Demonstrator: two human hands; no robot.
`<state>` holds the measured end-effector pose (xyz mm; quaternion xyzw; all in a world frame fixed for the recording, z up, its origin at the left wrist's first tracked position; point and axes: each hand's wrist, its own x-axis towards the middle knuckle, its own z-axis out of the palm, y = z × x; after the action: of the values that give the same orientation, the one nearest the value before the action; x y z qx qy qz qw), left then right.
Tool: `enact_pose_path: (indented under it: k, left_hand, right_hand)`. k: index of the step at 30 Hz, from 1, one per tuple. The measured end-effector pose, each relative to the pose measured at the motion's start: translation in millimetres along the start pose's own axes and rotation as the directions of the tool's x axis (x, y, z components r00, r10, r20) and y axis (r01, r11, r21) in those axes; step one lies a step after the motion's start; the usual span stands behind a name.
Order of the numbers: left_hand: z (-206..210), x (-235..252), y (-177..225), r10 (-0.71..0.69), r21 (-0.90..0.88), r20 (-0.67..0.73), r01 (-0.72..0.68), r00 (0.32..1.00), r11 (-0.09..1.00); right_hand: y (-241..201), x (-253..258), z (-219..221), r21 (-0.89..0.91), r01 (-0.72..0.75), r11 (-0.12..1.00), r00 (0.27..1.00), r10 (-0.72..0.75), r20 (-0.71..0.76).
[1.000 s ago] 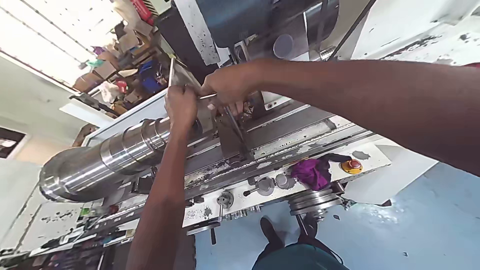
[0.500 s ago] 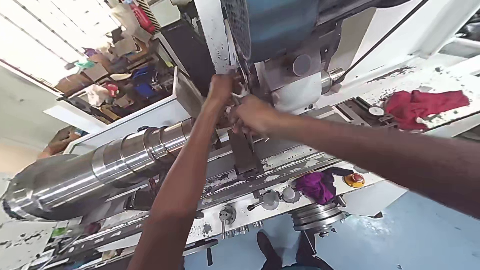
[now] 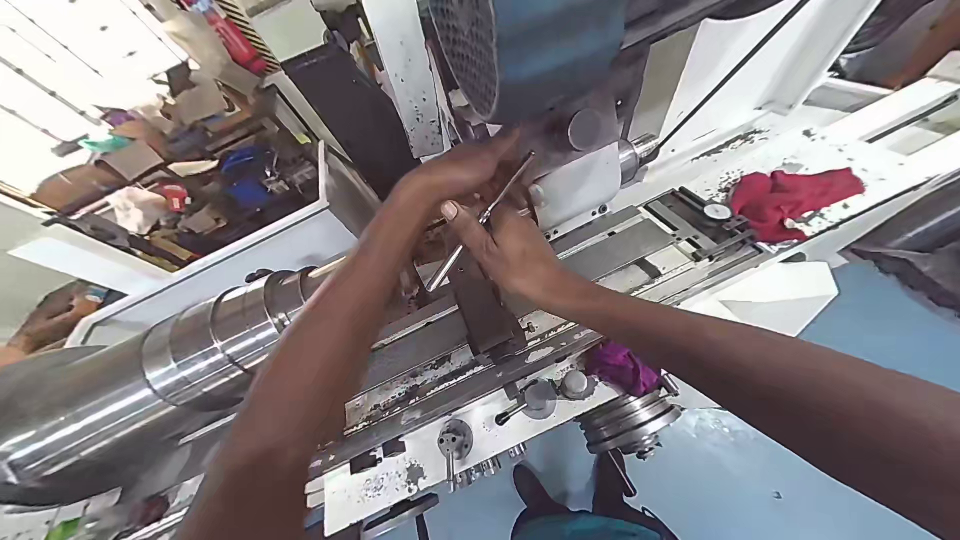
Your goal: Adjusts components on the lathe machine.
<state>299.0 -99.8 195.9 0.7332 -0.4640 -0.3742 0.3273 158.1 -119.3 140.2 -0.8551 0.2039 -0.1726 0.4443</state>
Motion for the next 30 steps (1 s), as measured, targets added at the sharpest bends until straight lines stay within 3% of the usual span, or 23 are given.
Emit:
enact_pose_path:
  k: [3, 5, 7, 9, 11, 12, 15, 17, 19, 23, 25, 28, 30]
  left_hand:
    - [2.8, -67.8, 7.9, -0.053, 0.082, -0.173, 0.068, 0.984, 0.994]
    - [16.5, -106.7, 6.3, 0.027, 0.257, -0.227, 0.034, 0.974, 0.966]
    - [35.2, -127.2, -4.9, 0.097, 0.396, -0.262, 0.016, 0.96, 0.918]
    - [52.1, -128.5, -17.9, 0.108, 0.512, -0.349, 0.093, 0.931, 0.854]
    - [58.2, -124.6, -24.0, 0.166, 0.652, -0.402, 0.154, 0.901, 0.743]
    - [57.8, -123.8, -23.9, 0.205, 0.714, -0.391, 0.155, 0.897, 0.683]
    - [49.8, -122.7, -25.1, 0.294, 0.81, -0.32, 0.099, 0.901, 0.578]
    - [39.1, -118.7, -28.0, 0.354, 0.852, -0.281, 0.062, 0.892, 0.52]
    - [26.6, -115.2, -34.5, 0.353, 0.853, -0.27, 0.052, 0.896, 0.519]
    - [3.9, -102.2, -46.0, 0.225, 0.72, -0.337, 0.096, 0.914, 0.687]
    - [0.4, -95.2, -41.1, 0.121, 0.654, -0.402, 0.192, 0.908, 0.732]
    - [10.0, -92.9, -12.9, -0.078, 0.581, -0.538, 0.436, 0.839, 0.688]
    - [18.1, -84.6, -5.2, -0.053, 0.506, -0.613, 0.443, 0.789, 0.74]
  right_hand:
    - [1.3, 0.2, -3.9, 0.015, -0.003, 1.0, 1.0, 0.003, 0.025]
    - [0.2, 1.4, -10.1, -0.046, -0.006, 0.999, 0.997, 0.009, 0.077]
    - [-6.0, 0.1, -27.5, -0.216, 0.037, 0.976, 0.984, 0.002, 0.177]
    - [-14.1, -1.6, -49.1, -0.462, 0.163, 0.872, 0.982, -0.098, 0.161]
    - [-13.3, 4.4, -68.5, -0.61, 0.328, 0.721, 0.929, -0.363, 0.069]
    - [-10.2, 13.4, -75.7, -0.642, 0.41, 0.648, 0.882, -0.461, 0.099]
    - [14.6, 44.4, -77.8, -0.58, 0.649, 0.493, 0.746, -0.56, 0.359]
    - [16.0, 42.9, -76.7, -0.636, 0.649, 0.417, 0.747, -0.507, 0.43]
    - [5.7, 31.0, -74.7, -0.713, 0.563, 0.419, 0.817, -0.412, 0.403]
    - [1.1, 19.6, -70.6, -0.69, 0.428, 0.584, 0.903, -0.294, 0.312]
    - [0.4, 24.0, -75.5, -0.659, 0.435, 0.614, 0.9, -0.283, 0.331]
    - [-0.4, 40.9, -88.7, -0.533, 0.528, 0.661, 0.836, -0.292, 0.465]
    - [4.2, 47.3, -90.9, -0.481, 0.58, 0.658, 0.793, -0.32, 0.519]
